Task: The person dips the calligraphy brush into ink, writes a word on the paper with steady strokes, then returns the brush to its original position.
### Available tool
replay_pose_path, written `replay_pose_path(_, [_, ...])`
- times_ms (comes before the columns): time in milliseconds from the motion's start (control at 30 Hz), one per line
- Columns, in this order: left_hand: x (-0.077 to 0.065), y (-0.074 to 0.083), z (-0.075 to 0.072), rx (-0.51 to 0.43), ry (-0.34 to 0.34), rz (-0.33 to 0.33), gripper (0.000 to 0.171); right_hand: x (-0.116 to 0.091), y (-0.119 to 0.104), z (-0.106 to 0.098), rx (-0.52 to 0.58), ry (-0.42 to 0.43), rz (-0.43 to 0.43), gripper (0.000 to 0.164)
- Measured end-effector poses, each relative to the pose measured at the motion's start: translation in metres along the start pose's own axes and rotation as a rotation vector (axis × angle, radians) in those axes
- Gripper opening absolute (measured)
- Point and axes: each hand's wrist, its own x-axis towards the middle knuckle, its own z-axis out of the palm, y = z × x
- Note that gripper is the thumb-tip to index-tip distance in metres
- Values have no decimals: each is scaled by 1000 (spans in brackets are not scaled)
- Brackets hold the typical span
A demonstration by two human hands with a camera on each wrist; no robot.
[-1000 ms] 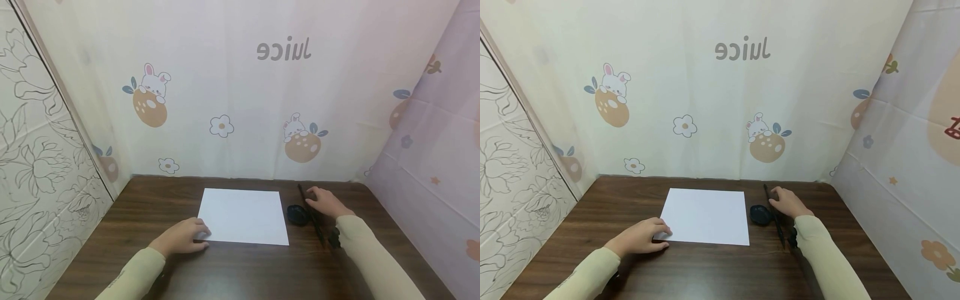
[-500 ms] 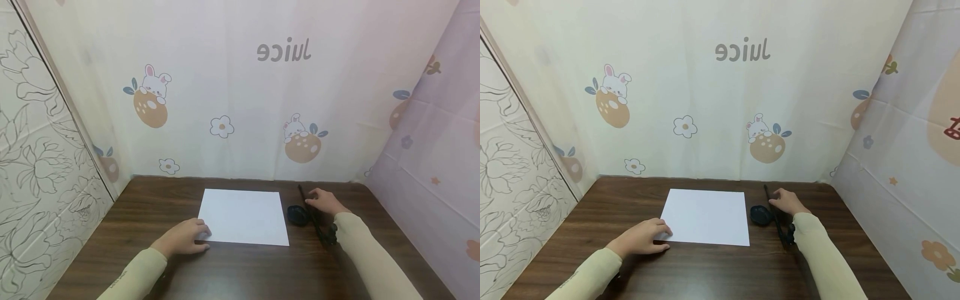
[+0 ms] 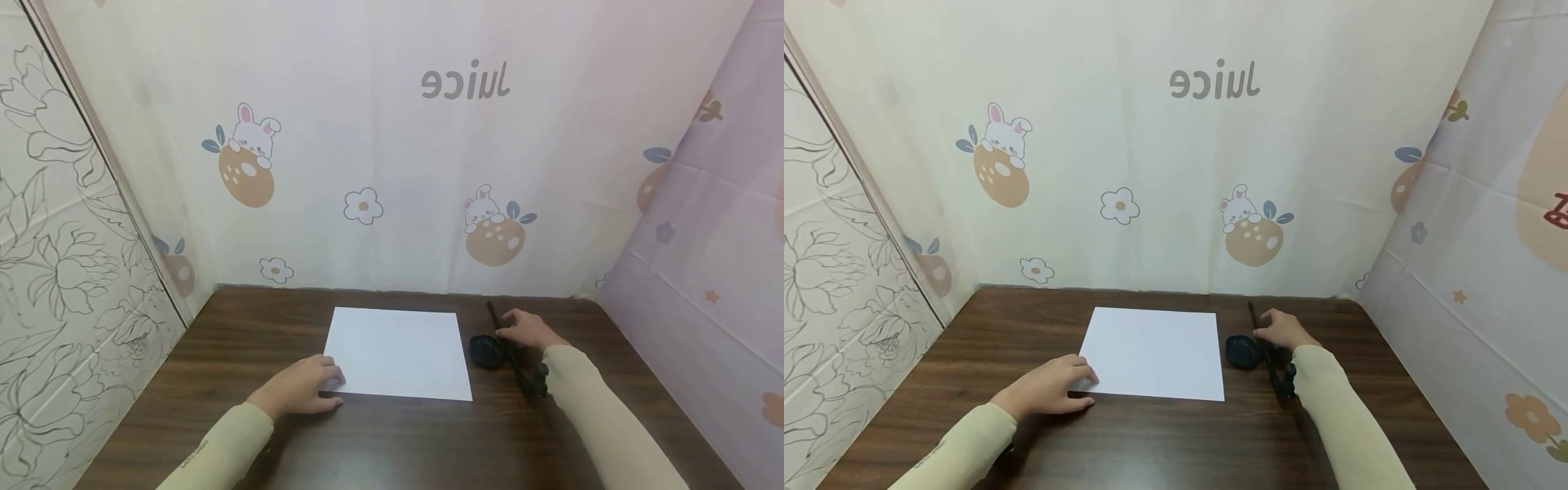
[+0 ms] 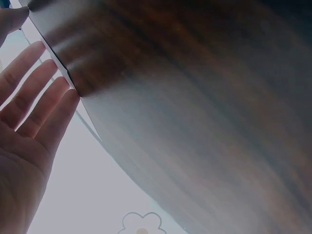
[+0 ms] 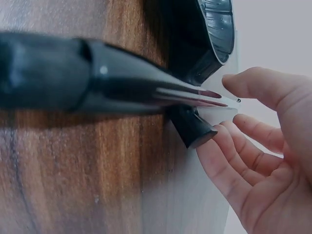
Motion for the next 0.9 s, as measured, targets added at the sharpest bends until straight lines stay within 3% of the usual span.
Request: replay_pose_path(900, [1, -1, 1, 8, 13, 5, 26, -1, -2, 1, 37, 3, 24, 51])
